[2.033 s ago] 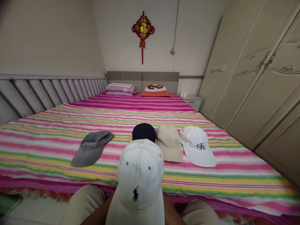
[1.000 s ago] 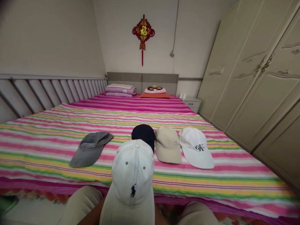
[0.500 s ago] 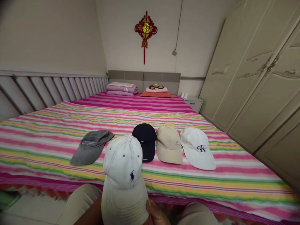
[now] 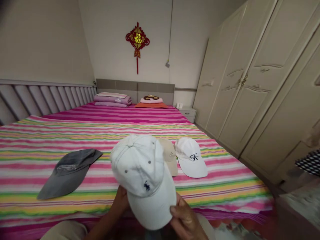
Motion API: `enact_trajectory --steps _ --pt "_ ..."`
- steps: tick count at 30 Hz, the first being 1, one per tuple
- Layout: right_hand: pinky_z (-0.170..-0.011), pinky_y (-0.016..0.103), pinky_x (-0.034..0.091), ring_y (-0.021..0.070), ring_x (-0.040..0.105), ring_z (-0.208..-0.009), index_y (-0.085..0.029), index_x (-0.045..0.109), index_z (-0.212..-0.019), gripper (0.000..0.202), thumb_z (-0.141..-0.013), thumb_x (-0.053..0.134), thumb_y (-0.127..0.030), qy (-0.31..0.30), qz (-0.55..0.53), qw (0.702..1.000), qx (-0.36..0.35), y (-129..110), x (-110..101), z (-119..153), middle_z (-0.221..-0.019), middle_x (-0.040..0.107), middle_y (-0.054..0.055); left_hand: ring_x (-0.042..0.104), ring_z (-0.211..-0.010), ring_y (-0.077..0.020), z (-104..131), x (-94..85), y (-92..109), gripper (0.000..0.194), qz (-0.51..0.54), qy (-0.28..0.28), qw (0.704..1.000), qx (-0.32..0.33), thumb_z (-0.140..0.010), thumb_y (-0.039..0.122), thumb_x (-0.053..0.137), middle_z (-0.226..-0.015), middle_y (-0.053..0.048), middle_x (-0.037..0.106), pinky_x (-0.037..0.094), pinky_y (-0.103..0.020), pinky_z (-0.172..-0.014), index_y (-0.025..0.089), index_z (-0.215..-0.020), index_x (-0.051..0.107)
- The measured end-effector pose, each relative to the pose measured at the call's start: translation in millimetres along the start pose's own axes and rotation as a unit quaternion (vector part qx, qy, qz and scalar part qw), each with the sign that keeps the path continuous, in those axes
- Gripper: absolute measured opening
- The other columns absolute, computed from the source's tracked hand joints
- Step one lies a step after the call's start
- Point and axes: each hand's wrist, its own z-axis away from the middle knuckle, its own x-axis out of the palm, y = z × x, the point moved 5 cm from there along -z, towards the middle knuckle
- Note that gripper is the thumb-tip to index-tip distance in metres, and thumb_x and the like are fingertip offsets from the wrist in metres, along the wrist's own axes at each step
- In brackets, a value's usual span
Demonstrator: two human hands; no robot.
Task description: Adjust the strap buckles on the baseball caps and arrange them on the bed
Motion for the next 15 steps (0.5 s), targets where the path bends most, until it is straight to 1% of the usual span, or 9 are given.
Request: enact_trajectory --steps 2,4,5,7,9,11,13,15 --pt "-0.087 0.039 0.042 0.0264 0.063 -0.088 -0.017 0.06 -0.107 0.058 -0.052 0.077 -0.021 0.042 0.021 0.998 -0.044 -32 -20 1 -0.093 0.07 0.011 0.059 -0.089 -0.0238 3 7.7 -5 0.027 -0.021 -0.063 0.998 0.009 -0.071 0.031 0.06 -0.096 -0.008 0.066 0.045 -0.034 -0.08 0.016 -0.092 0.065" --pt "-0.087 0.037 0.043 0.0241 0.063 -0.087 -0.02 0.062 -0.104 0.052 -0.054 0.076 -0.022 0.097 0.026 0.989 -0.104 -65 -41 2 -0.092 0.07 0.009 0.06 -0.085 -0.0238 9 9.7 -18 0.03 -0.055 -0.115 0.992 -0.002 -0.07 0.034 0.058 -0.092 -0.009 0.067 0.047 -0.032 -0.076 0.015 -0.093 0.065" --pt "-0.086 0.036 0.045 0.0225 0.064 -0.086 -0.021 0.063 -0.102 0.047 -0.057 0.075 -0.021 0.132 0.022 0.982 -0.136 -81 -51 3 -0.092 0.07 0.008 0.061 -0.082 -0.0233 12 8.4 -26 0.031 -0.07 -0.128 0.989 -0.012 -0.071 0.036 0.057 -0.089 -0.01 0.067 0.048 -0.032 -0.074 0.015 -0.092 0.065" --pt "-0.078 0.029 0.049 0.018 0.065 -0.081 -0.022 0.065 -0.096 0.033 -0.063 0.069 -0.017 0.201 -0.004 0.961 -0.188 -109 -73 5 -0.09 0.071 0.006 0.061 -0.082 -0.0228 17 4.4 -42 0.031 -0.096 -0.149 0.984 -0.02 -0.072 0.038 0.055 -0.086 -0.01 0.067 0.048 -0.03 -0.072 0.015 -0.09 0.065" --pt "-0.071 0.024 0.052 0.0144 0.065 -0.076 -0.021 0.065 -0.095 0.025 -0.073 0.057 -0.013 0.265 -0.047 0.938 -0.22 -133 -95 7 -0.086 0.072 0.004 0.06 -0.079 -0.0218 20 -0.5 -54 0.031 -0.126 -0.16 0.979 -0.013 -0.073 0.04 0.053 -0.085 -0.009 0.067 0.047 -0.029 -0.07 0.016 -0.087 0.066" --pt "-0.069 0.023 0.052 0.0127 0.065 -0.074 -0.021 0.063 -0.1 0.028 -0.082 0.043 -0.01 0.313 -0.079 0.917 -0.234 -153 -115 8 -0.083 0.072 0.003 0.06 -0.073 -0.0206 20 -6.5 -67 0.033 -0.141 -0.156 0.977 -0.023 -0.073 0.044 0.053 -0.081 -0.008 0.067 0.047 -0.029 -0.067 0.017 -0.087 0.066" --pt "-0.068 0.022 0.053 0.0114 0.065 -0.072 -0.02 0.06 -0.105 0.035 -0.087 0.033 -0.009 0.34 -0.088 0.903 -0.25 -171 -133 9 -0.083 0.072 0.003 0.06 -0.072 -0.021 18 -12.5 -80 0.039 -0.125 -0.142 0.98 -0.056 -0.068 0.049 0.057 -0.081 -0.008 0.067 0.047 -0.029 -0.066 0.017 -0.089 0.066" --pt "-0.066 0.021 0.053 0.0104 0.065 -0.071 -0.02 0.057 -0.109 0.037 -0.089 0.028 -0.009 0.35 -0.085 0.893 -0.269 -189 -149 9 -0.086 0.071 0.003 0.061 -0.071 -0.0216 15 -16.7 -90 0.046 -0.101 -0.132 0.983 -0.082 -0.063 0.053 0.059 -0.08 -0.009 0.067 0.048 -0.03 -0.065 0.016 -0.09 0.065"
